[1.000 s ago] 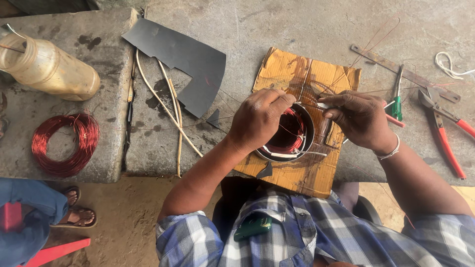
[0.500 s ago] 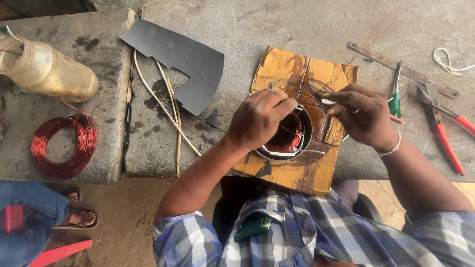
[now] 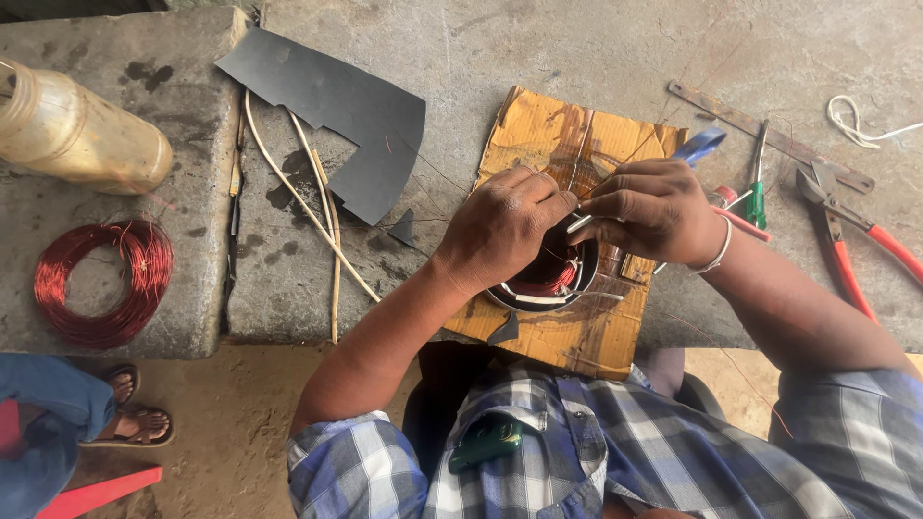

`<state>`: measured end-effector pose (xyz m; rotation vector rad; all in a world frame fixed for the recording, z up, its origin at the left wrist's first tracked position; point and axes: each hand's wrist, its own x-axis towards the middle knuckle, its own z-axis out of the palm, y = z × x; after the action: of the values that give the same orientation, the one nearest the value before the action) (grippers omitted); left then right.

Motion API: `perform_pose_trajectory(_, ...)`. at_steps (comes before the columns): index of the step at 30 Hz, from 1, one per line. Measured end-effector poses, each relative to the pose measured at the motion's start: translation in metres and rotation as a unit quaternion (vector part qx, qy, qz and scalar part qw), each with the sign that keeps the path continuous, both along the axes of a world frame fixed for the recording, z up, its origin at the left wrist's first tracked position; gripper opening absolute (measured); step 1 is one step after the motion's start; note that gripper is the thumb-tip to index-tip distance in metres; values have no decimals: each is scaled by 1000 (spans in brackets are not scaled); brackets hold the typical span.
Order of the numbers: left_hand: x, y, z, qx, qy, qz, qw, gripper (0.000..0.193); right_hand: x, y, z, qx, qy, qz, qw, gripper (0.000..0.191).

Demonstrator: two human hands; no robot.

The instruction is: The person uses pliers and scissors to cut and strip white plastic tubing, then threads copper wire through the tubing and wraps it around a cylindrical metal core. The person repeats this process to add multiple insulated wire segments to the coil.

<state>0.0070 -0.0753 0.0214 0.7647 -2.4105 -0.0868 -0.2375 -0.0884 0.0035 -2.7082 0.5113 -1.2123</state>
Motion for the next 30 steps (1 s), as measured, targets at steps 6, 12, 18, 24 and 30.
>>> perform_pose_trajectory(6,-3,1,0,-10,-12,2,1000,15,-1,4,13,-54,24,13,998,22)
perform_pose_trajectory(12,-3,-1,-1,-23,-31,2,999,11,-17,12,3,79,-43,40,995,32)
perform_pose_trajectory(18,-2,3,-1,-20,-23,4,1000,11,-11,12,-7,97,17,10,995,28)
perform_pose_trajectory(24,3,2,-1,-29,-18,1,999,10,-3,19,4,-34,13,-52,998,29)
perform_pose_trajectory(30,5,3,-3,-39,-22,5,999,10,-6,16,47,-127,132,22,983,26)
